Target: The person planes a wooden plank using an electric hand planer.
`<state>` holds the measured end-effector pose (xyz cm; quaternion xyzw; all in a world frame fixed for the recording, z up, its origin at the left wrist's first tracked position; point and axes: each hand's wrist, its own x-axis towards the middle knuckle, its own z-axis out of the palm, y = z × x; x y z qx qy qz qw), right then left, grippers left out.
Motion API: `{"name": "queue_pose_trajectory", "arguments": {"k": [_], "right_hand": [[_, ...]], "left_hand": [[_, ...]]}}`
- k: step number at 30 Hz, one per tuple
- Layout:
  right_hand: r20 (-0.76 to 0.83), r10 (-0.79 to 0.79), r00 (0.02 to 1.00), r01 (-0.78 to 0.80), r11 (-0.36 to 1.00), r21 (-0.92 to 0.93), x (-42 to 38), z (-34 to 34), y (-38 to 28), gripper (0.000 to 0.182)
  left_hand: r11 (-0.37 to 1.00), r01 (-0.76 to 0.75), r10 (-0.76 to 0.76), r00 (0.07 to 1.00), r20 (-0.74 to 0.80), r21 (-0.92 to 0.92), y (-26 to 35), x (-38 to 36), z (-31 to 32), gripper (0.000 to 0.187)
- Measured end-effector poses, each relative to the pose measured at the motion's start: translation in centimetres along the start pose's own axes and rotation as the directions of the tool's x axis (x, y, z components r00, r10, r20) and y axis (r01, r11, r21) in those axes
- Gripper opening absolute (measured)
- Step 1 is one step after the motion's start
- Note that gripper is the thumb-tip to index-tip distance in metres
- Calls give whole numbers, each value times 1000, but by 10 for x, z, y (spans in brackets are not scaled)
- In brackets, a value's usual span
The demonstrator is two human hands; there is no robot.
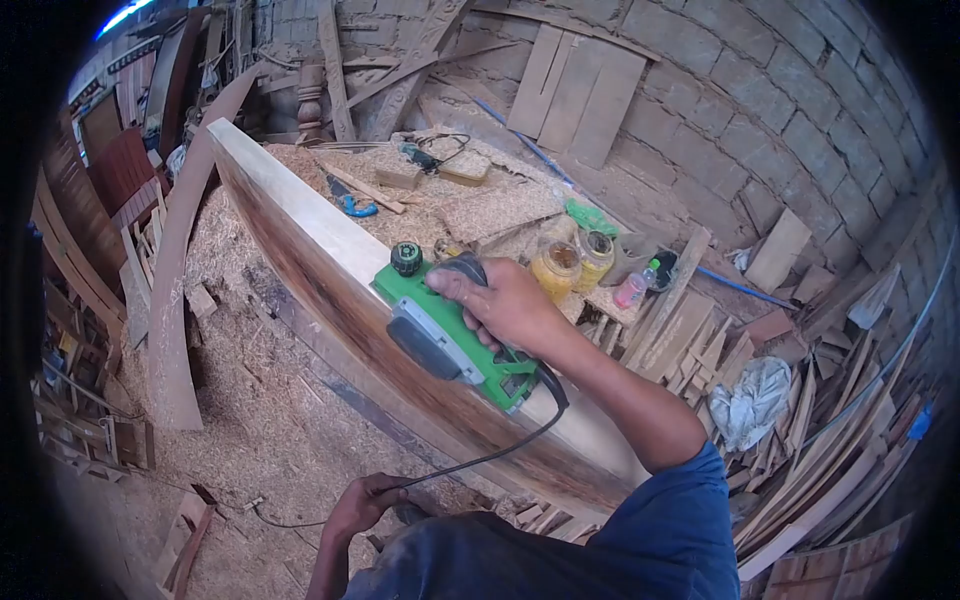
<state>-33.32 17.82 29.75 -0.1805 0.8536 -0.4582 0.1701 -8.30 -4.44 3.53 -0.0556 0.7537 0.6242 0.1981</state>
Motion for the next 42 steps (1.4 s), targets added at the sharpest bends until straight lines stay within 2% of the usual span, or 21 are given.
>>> {"name": "queue_pose_trajectory", "arguments": {"k": [7, 10, 16, 19, 22, 25, 31, 34, 42], "right_hand": [[7, -30, 1000, 30, 999, 19, 64, 27, -32, 52], [26, -43, 999, 41, 997, 68, 92, 38, -44, 51], [34, -46, 998, 45, 999, 23, 151, 61, -66, 52], [1, -67, 998, 66, 996, 65, 181, 76, -76, 54], [-8, -25, 1000, 25, 999, 39, 208, 88, -91, 57], [20, -76, 997, 74, 995, 61, 237, 100, -103, 61], [39, -101, 994, 100, 995, 31, 299, 120, -116, 66], [42, -109, 993, 109, 994, 14, 330, 132, -126, 68], [64, -114, 991, 112, 993, 37, 406, 163, -155, 72]], "left_hand": [[995, 3, -11, 997, -80, -99, -17, 4, -48, 32], [996, -40, 31, 993, -113, -76, -19, 8, -62, 31], [994, -73, 61, 987, -151, -78, -26, 23, -100, 31], [994, -16, 0, 989, -145, -107, -22, 32, -124, 31], [993, -35, 19, 990, -143, -110, -10, 46, -151, 30], [983, -146, 125, 977, -175, -114, -21, 69, -177, 29], [992, -51, 32, 986, -161, -115, 1, 103, -239, 29], [995, -94, 84, 970, -226, -35, -7, 125, -267, 31], [994, -82, 58, 959, -277, -75, -6, 157, -317, 33]]}}
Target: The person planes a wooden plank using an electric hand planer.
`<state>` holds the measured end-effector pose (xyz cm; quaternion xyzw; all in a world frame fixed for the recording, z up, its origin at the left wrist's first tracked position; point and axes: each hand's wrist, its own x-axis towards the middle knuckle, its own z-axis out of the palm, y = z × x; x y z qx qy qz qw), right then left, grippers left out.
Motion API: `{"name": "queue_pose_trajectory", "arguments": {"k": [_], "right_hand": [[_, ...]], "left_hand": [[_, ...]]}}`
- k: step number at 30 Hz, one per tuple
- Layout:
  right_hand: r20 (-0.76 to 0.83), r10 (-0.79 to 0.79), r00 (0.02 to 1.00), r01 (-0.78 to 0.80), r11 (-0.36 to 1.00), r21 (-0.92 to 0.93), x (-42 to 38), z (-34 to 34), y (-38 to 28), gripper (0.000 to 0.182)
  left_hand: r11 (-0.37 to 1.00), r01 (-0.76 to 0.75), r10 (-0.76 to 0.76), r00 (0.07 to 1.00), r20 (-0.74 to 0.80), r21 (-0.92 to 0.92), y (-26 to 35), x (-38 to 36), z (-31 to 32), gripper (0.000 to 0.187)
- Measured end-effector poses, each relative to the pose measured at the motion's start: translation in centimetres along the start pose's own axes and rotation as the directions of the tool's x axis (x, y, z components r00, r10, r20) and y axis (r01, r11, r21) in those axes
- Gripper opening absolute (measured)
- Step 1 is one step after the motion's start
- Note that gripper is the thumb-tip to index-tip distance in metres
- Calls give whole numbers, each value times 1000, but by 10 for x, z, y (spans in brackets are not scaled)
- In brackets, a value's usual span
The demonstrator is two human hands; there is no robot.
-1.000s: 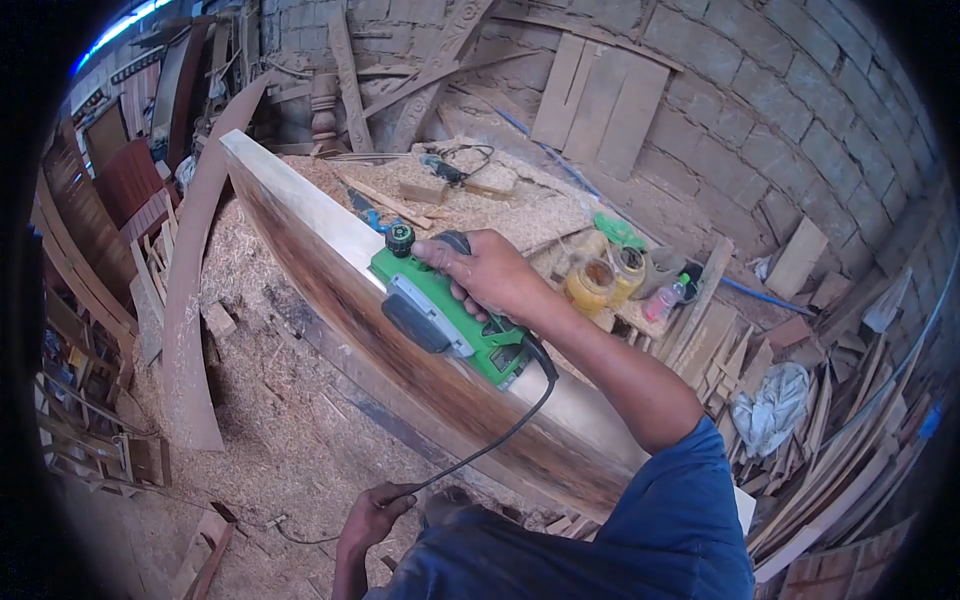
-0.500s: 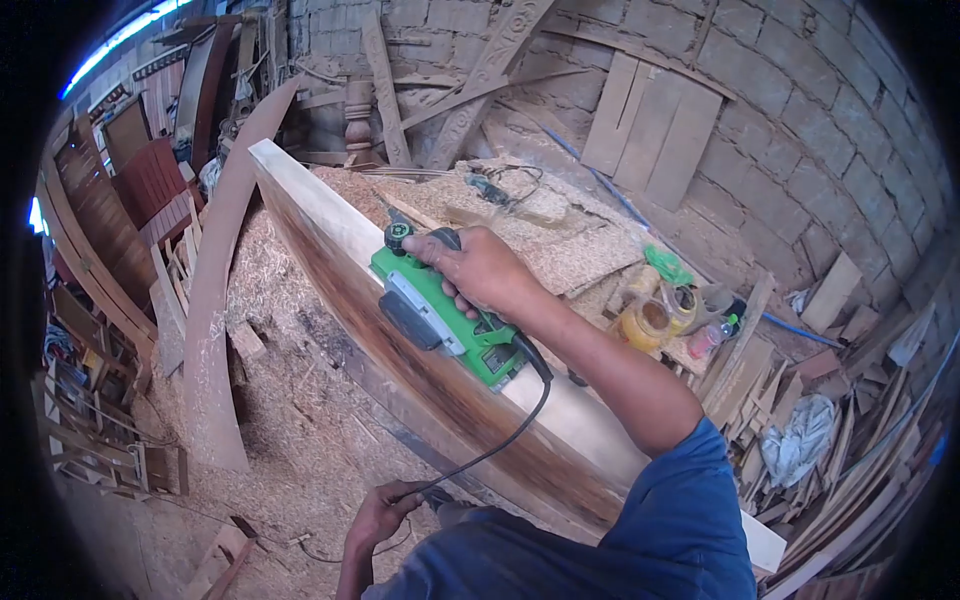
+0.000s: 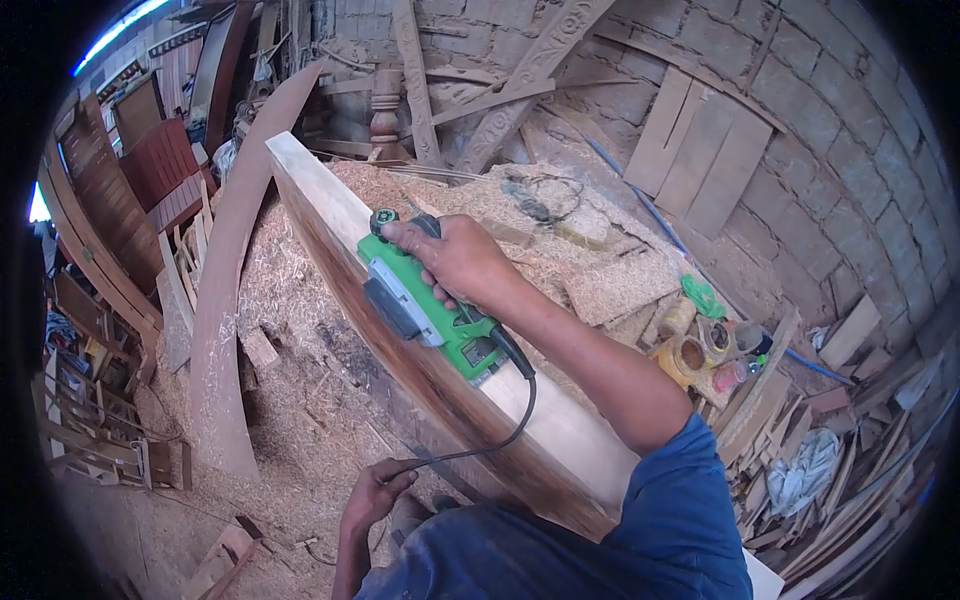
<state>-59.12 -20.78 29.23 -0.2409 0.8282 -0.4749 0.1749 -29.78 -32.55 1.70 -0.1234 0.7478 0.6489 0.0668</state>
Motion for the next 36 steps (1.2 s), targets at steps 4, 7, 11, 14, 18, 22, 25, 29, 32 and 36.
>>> {"name": "queue_pose_trajectory", "arguments": {"k": [4, 7, 11, 14, 18, 22, 25, 29, 32, 36], "right_hand": [[-4, -30, 1000, 30, 999, 43, 46, 17, -12, 72], [9, -10, 1000, 10, 1000, 22, 81, 26, -19, 71], [-19, -2, 1000, 3, 999, 47, 125, 42, -42, 69], [-21, -1, 1000, 2, 997, 73, 164, 55, -54, 68], [-18, 8, 1000, -6, 997, 72, 223, 71, -65, 68], [-7, 35, 999, -35, 998, 57, 282, 87, -72, 67], [1, -23, 1000, 23, 995, 101, 312, 97, -87, 66], [14, -28, 1000, 27, 997, 66, 355, 114, -104, 63], [16, -30, 999, 29, 997, 76, 387, 124, -114, 65], [-10, -76, 997, 76, 992, 101, 456, 142, -107, 67]], "left_hand": [[999, 28, -28, 1000, -3, -26, -2, 21, -24, 33], [996, 43, -43, 999, -5, -81, -1, 38, -48, 34], [996, 61, -59, 998, 39, -59, 6, 68, -97, 36], [1000, 14, -13, 999, 39, -24, -1, 91, -135, 36], [995, 16, -15, 1000, 17, -98, 6, 118, -189, 33], [994, 36, -39, 999, -30, -104, 10, 142, -234, 33], [989, 22, -32, 997, -66, -146, 8, 159, -255, 33], [986, 41, -52, 996, -66, -161, 12, 177, -277, 33], [983, 38, -51, 996, -68, -181, 9, 189, -290, 33], [981, 7, -33, 991, -129, -194, 14, 203, -306, 32]]}}
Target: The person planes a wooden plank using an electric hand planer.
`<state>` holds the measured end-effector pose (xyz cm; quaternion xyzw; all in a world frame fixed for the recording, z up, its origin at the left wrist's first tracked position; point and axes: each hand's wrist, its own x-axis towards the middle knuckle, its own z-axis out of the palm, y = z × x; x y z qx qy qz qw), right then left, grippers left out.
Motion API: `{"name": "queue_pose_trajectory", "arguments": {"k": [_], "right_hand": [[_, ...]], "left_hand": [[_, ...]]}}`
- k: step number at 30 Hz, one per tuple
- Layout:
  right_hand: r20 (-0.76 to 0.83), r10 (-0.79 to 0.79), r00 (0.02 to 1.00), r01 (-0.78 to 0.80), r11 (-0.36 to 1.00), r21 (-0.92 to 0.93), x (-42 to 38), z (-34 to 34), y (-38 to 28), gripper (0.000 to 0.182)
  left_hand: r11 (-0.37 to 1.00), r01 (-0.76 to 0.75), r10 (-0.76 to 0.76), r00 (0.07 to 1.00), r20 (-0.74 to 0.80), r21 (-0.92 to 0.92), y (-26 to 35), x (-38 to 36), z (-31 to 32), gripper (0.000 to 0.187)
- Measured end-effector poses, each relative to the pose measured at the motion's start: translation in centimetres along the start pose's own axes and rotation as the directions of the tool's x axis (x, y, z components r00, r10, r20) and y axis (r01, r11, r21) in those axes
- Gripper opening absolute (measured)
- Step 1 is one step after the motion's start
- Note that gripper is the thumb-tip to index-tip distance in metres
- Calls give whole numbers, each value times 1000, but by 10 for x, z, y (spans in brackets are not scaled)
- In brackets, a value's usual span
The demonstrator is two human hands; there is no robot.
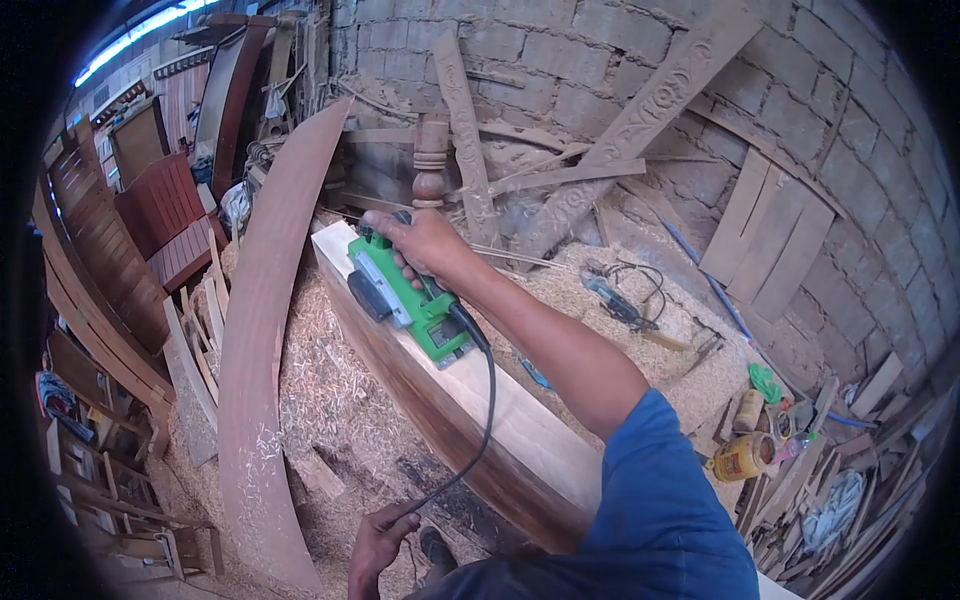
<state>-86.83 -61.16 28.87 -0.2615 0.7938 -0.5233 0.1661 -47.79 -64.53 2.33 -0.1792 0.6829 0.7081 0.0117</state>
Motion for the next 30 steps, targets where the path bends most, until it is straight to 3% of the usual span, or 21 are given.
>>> {"name": "queue_pose_trajectory", "arguments": {"k": [3, 7, 11, 14, 19, 23, 24, 27, 30], "right_hand": [[2, -33, 999, 33, 999, 35, 51, 13, 4, 70], [-13, -33, 999, 33, 999, 9, 97, 32, -15, 71], [0, -115, 993, 114, 986, 125, 163, 56, -12, 70], [-8, -63, 998, 64, 985, 158, 150, 52, -14, 70], [107, -42, 993, 34, 997, 72, 3, -19, 7, 61], [173, 42, 984, -44, 999, 6, -216, -103, 8, 55], [184, 63, 981, -63, 998, -3, -268, -123, 14, 54], [155, 114, 981, -111, 993, -27, -420, -177, 30, 52], [88, 210, 974, -207, 978, -35, -554, -218, 43, 47]], "left_hand": [[999, 36, -37, 999, -39, -8, 23, 4, -11, 35], [990, -58, 27, 973, -228, -129, 24, 8, -12, 37], [983, -101, 42, 937, -347, -153, 24, 15, -9, 39], [984, -130, 71, 915, -398, -122, 16, 13, 6, 38], [994, -96, 75, 933, -353, -43, -16, -33, 44, 38], [999, -36, 40, 989, -145, 36, -13, -96, 106, 41], [979, -97, 109, 992, -58, 179, -15, -107, 123, 54], [884, -128, 90, 991, 104, 450, -10, -145, 190, 73], [855, -241, 116, 952, 283, 460, -11, -183, 260, 91]]}}
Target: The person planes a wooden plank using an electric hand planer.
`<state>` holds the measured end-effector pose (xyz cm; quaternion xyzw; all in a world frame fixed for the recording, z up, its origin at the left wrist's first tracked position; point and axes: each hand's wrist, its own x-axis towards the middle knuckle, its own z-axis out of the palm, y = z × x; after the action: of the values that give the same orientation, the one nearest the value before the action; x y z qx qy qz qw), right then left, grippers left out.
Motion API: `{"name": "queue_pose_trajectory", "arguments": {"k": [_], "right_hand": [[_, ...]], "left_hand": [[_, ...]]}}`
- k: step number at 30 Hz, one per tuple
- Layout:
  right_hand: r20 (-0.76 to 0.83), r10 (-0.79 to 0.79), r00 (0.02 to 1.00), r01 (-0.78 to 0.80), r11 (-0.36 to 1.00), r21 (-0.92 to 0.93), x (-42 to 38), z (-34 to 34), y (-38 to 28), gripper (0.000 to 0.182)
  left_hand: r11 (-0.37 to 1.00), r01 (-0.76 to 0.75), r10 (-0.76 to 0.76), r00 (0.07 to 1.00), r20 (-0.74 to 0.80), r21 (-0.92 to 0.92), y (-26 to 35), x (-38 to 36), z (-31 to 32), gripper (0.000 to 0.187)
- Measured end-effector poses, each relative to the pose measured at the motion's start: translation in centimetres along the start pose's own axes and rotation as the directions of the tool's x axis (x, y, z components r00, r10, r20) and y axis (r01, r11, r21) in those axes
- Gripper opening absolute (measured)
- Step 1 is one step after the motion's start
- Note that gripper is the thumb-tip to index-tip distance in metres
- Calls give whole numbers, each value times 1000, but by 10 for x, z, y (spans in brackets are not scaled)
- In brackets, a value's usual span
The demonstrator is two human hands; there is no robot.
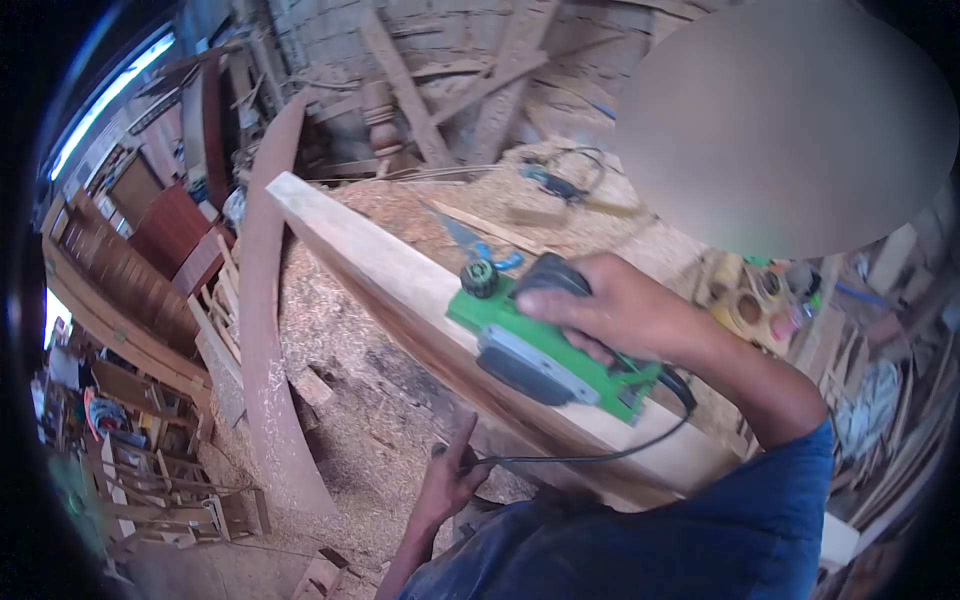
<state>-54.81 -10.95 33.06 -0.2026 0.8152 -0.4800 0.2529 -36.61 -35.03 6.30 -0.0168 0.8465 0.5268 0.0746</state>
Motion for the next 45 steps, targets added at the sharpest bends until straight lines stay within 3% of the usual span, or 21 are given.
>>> {"name": "queue_pose_trajectory", "arguments": {"k": [4, 7, 10, 15, 19, 20, 22, 30, 36, 39, 45], "right_hand": [[-101, 97, 990, -97, 995, 7, -140, -29, 51, 42], [-176, 140, 974, -133, 990, 52, -230, -40, 81, 41], [-287, 170, 943, -147, 984, 101, -305, -42, 99, 44], [-423, 210, 881, -209, 977, 51, -394, -35, 128, 46], [-381, 197, 903, -211, 977, 5, -411, -42, 134, 48], [-381, 155, 911, -168, 986, -1, -411, -40, 134, 51], [-391, 106, 914, -131, 991, -38, -412, -46, 141, 55], [-319, 143, 937, -173, 983, -66, -459, -69, 172, 64], [-270, 136, 953, -171, 979, -114, -599, -97, 207, 65], [-288, 139, 948, -177, 978, -111, -671, -121, 241, 66], [-365, 110, 925, -157, 982, -101, -800, -156, 307, 62]], "left_hand": [[998, -62, 66, 976, 206, -27, 46, -29, 74, 98], [995, -94, 81, 925, 370, 19, 73, -58, 113, 93], [955, -291, 247, 886, 392, 55, 70, -90, 156, 87], [945, -327, 282, 827, 486, 9, 71, -147, 209, 73], [934, -332, 356, 870, 340, -128, 70, -193, 246, 56], [983, -93, 149, 905, 398, -157, 82, -207, 250, 47], [958, -243, 278, 915, 292, -150, 83, -226, 261, 41], [985, -147, 154, 984, 84, -88, 131, -272, 310, 36], [982, -183, 191, 937, 292, -55, 193, -307, 414, 36], [978, -164, 203, 897, 391, -131, 226, -326, 465, 36], [976, -202, 208, 754, 623, -82, 259, -341, 534, 38]]}}
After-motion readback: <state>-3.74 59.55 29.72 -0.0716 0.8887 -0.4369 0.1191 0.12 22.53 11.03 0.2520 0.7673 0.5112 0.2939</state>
